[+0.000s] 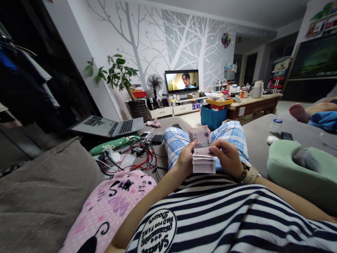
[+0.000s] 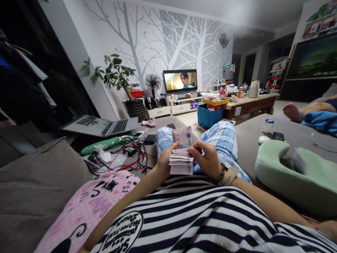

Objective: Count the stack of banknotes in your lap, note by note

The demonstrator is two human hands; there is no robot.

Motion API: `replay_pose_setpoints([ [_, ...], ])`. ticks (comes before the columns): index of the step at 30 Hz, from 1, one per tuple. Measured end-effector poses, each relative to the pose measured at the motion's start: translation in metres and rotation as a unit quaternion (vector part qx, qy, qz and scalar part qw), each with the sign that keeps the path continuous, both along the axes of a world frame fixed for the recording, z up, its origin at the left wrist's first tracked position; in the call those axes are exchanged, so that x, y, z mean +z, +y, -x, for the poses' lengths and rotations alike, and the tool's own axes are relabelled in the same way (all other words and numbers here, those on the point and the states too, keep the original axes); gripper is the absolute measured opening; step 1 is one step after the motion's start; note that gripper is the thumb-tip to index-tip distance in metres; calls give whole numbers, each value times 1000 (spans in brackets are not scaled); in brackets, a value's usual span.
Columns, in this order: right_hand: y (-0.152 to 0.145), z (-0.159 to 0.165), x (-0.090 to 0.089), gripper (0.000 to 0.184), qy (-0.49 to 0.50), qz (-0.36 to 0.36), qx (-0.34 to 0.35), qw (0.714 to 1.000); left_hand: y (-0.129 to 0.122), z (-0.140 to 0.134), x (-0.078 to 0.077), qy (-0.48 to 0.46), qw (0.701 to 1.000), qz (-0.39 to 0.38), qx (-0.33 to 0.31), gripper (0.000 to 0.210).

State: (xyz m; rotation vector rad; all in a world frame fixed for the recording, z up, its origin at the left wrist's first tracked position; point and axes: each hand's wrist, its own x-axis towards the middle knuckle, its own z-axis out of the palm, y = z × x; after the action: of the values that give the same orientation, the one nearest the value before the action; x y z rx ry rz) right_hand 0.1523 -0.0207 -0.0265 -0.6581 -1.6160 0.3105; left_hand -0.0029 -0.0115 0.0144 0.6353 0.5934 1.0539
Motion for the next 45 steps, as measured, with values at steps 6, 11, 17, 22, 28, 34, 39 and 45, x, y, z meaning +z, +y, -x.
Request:
replay_pose_setpoints([
  [6, -2, -2, 1, 48, -7, -9, 79, 997, 2, -6, 0, 9, 999, 1, 50, 41],
  [11, 1, 0, 1, 37, 9, 10, -22, 1000, 1, -4, -1, 31, 998, -7, 54, 38],
  [17, 14, 1, -1, 42, 63, 76, -102, 990, 3, 1, -9, 28, 998, -40, 29, 32],
  [22, 17, 0, -1, 46, 68, 98, -66, 991, 6, 0, -14, 30, 996, -79, 42, 35],
  [28, 16, 1, -1, 40, 70, 95, -69, 991, 7, -2, -13, 33, 996, -72, 43, 30],
  [34, 11, 0, 0, 36, 67, 60, -48, 995, 8, -3, -8, 11, 998, -38, 43, 33],
  [39, 7, 0, 1, 30, 49, 29, -30, 998, 6, -1, -9, 14, 997, -69, 40, 30],
  [45, 5, 0, 2, 20, 35, 16, -14, 999, 8, -1, -10, 3, 997, -71, 21, 28],
])
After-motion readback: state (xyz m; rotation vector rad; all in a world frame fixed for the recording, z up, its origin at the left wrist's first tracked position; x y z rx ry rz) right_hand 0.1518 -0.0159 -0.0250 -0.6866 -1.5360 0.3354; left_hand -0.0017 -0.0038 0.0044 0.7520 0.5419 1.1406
